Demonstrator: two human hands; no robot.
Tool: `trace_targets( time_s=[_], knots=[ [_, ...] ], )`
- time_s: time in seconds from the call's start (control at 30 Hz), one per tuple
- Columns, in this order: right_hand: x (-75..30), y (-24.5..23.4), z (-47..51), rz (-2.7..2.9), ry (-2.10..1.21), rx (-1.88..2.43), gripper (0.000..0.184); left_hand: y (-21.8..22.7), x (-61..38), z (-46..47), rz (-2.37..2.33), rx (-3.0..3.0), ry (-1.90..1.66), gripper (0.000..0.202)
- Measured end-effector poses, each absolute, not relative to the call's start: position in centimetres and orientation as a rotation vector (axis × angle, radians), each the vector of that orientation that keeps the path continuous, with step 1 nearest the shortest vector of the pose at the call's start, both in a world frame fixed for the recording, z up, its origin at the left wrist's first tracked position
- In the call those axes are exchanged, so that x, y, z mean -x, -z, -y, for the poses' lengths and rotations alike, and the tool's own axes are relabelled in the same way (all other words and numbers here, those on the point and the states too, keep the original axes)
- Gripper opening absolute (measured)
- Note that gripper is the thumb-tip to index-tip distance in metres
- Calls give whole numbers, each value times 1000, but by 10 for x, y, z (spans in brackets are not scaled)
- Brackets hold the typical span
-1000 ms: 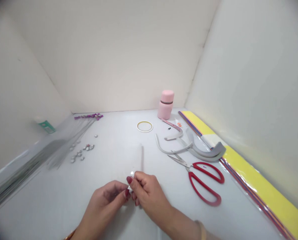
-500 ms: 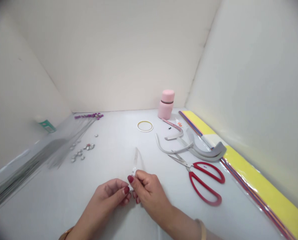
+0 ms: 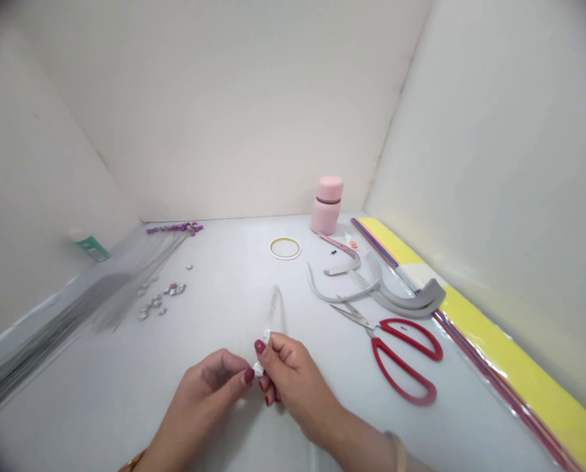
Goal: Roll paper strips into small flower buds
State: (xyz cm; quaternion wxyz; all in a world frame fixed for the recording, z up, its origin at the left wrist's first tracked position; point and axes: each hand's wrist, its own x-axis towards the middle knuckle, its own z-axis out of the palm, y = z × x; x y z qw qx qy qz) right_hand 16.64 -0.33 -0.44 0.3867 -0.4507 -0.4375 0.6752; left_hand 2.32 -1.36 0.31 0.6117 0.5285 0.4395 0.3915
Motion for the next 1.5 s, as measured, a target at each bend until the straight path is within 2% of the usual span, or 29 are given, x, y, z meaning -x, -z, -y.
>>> trace_targets(
  time_s=[0.17, 0.27, 0.37, 0.53, 0.67, 0.83, 1.07, 1.3, 1.5],
  knots=[
    [-166, 5, 4, 1178, -1736, 1166, 38, -1, -17, 20, -1084, -2086, -1113, 14],
    [-165, 4, 4, 1191, -1734, 1177, 40, 1, -16, 21, -1036, -2255, -1175, 18],
    [-164, 4, 4, 1212, -1696, 1166, 39, 0, -18, 20, -1034, -2056, -1144, 17],
    [-164, 5, 5, 1289, -1538, 1159, 36, -5, -27, 13, -893, -1092, -974, 13],
    [-165, 6, 5, 1284, -1502, 1143, 36, -4, -29, 10, -852, -736, -890, 15],
    [-166, 8, 3, 1234, -1583, 1144, 35, 3, -27, 11, -885, -709, -910, 15],
    [-167, 11, 3, 1225, -1581, 1175, 35, 3, -23, 12, -1016, -1008, -1017, 12],
    [-167, 10, 4, 1295, -1548, 1158, 35, 2, -24, 15, -1079, -1216, -898, 17],
    [-166, 9, 4, 1224, -1571, 1137, 37, -1, -25, 9, -951, -941, -781, 23]
  ],
)
